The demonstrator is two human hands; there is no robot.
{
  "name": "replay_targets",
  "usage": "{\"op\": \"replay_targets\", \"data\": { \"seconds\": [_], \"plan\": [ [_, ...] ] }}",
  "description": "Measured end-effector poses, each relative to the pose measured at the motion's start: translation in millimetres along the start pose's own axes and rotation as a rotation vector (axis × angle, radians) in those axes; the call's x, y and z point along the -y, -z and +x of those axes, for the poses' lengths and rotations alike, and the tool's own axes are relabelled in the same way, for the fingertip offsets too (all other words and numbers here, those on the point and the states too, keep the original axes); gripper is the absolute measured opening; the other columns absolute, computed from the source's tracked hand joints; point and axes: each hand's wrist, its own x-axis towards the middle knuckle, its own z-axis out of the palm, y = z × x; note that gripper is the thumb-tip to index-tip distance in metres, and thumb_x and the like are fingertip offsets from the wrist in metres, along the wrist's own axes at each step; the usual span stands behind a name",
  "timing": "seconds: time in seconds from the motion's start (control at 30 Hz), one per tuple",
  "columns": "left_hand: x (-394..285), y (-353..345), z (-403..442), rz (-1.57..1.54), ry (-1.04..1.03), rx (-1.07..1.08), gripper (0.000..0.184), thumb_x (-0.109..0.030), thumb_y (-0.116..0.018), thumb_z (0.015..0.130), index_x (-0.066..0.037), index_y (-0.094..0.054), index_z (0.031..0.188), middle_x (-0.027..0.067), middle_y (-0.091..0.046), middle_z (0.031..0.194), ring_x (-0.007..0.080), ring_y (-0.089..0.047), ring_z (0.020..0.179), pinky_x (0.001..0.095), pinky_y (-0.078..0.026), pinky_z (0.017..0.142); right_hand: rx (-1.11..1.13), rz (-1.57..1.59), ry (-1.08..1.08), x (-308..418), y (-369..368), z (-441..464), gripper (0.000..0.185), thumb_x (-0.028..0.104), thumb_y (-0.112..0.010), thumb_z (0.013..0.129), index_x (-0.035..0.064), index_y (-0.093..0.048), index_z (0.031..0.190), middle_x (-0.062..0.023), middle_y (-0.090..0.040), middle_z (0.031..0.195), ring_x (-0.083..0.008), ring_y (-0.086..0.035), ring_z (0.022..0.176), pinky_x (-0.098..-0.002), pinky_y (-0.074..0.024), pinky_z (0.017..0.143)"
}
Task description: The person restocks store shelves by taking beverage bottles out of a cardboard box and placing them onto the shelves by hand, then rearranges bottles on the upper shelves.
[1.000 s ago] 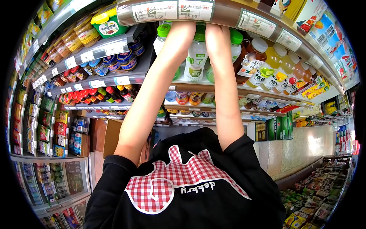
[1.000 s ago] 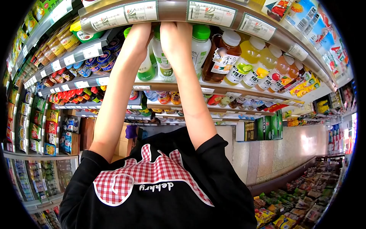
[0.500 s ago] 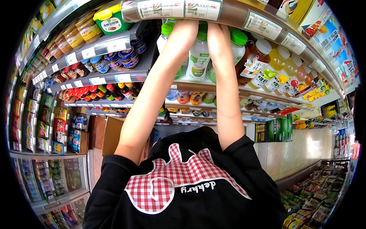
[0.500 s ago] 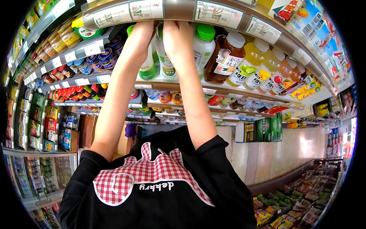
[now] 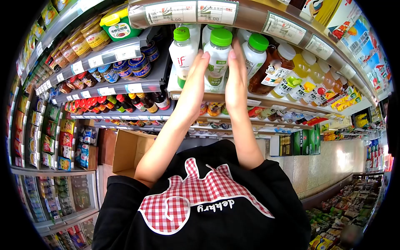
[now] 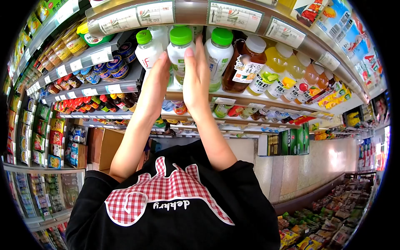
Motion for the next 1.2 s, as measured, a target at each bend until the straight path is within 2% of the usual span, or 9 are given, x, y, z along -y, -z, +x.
{"op": "replay_targets", "data": {
  "seconds": [0.07, 0.17, 0.2, 0.3, 0.33, 0.63, 0.73, 1.2],
  "plan": [
    [-8, -11, -14, -0.020, 0.099, -0.108, 0.069, -0.041, -0.041, 0.106, 0.003, -0.021, 0.157, 0.0159, -0.026, 0.163, 0.0222, -0.021, 0.152, 0.0367, -0.013, 0.125, -0.029, 0.044, -0.034, -16, 2, -8, 0.062, 0.041, -0.039, 0.108, -0.0061, -0.039, 0.148, -0.0227, -0.045, 0.149, -0.0301, -0.043, 0.139, -0.0361, -0.0303, 0.115],
    [24, 1, -7, -0.059, 0.098, -0.094, 0.075, -0.047, -0.039, 0.107, 0.003, -0.014, 0.158, 0.0142, -0.019, 0.166, 0.0200, -0.014, 0.154, 0.0360, -0.007, 0.125, -0.067, 0.092, -0.129, -39, 6, -21, 0.064, 0.043, -0.038, 0.109, -0.0072, -0.037, 0.149, -0.0215, -0.043, 0.151, -0.0275, -0.041, 0.140, -0.0362, -0.0291, 0.116],
    [32, 2, -4, -0.041, 0.092, -0.118, 0.074, -0.046, -0.039, 0.107, 0.002, -0.016, 0.158, 0.0144, -0.019, 0.166, 0.0204, -0.014, 0.154, 0.0359, -0.008, 0.125, -0.078, 0.106, -0.196, -47, 7, -24, 0.062, 0.044, -0.036, 0.109, -0.0058, -0.041, 0.146, -0.0184, -0.050, 0.145, -0.0243, -0.045, 0.134, -0.0351, -0.0325, 0.112],
    [51, 3, 2, -0.071, 0.074, -0.269, 0.069, -0.047, -0.042, 0.106, 0.004, -0.036, 0.152, 0.0145, -0.038, 0.157, 0.0220, -0.034, 0.144, 0.0330, -0.021, 0.119, -0.091, 0.070, -0.242, -57, 9, -26, 0.061, 0.045, -0.035, 0.110, -0.0063, -0.045, 0.142, -0.0174, -0.053, 0.140, -0.0227, -0.048, 0.129, -0.0351, -0.0343, 0.110],
    [56, 4, 4, -0.054, 0.056, -0.269, 0.069, -0.047, -0.041, 0.106, 0.005, -0.036, 0.151, 0.0146, -0.037, 0.157, 0.0219, -0.034, 0.144, 0.0330, -0.021, 0.119, -0.097, 0.077, -0.311, -52, 10, -26, 0.065, 0.045, -0.037, 0.109, -0.0097, -0.043, 0.143, -0.0148, -0.048, 0.146, -0.0195, -0.043, 0.134, -0.0327, -0.0296, 0.114],
    [57, -4, 10, -0.030, 0.054, -0.268, 0.069, -0.047, -0.035, 0.107, 0.006, -0.034, 0.151, 0.0162, -0.041, 0.154, 0.0224, -0.036, 0.142, 0.0328, -0.024, 0.117, -0.111, 0.109, -0.397, -52, 7, -21, 0.069, 0.049, -0.033, 0.109, -0.0098, -0.042, 0.143, -0.0140, -0.049, 0.146, -0.0188, -0.044, 0.133, -0.0320, -0.0301, 0.113],
    [64, -1, 12, -0.026, 0.062, -0.270, 0.069, -0.048, -0.034, 0.107, 0.006, -0.035, 0.150, 0.0164, -0.041, 0.153, 0.0226, -0.038, 0.141, 0.0323, -0.025, 0.117, -0.231, 0.083, -0.368, -53, 1, -21, 0.061, 0.045, -0.035, 0.109, -0.0099, -0.054, 0.128, -0.0160, -0.061, 0.126, -0.0213, -0.055, 0.115, -0.0339, -0.0404, 0.102],
    [59, -1, 9, 0.076, 0.044, -0.263, 0.069, -0.048, -0.032, 0.108, 0.008, -0.040, 0.147, 0.0199, -0.046, 0.150, 0.0251, -0.041, 0.138, 0.0343, -0.028, 0.116, -0.181, 0.056, -0.336, -56, 3, -24, 0.060, 0.044, -0.035, 0.109, -0.0100, -0.056, 0.124, -0.0165, -0.063, 0.123, -0.0218, -0.056, 0.113, -0.0346, -0.0414, 0.100]
  ]
}}
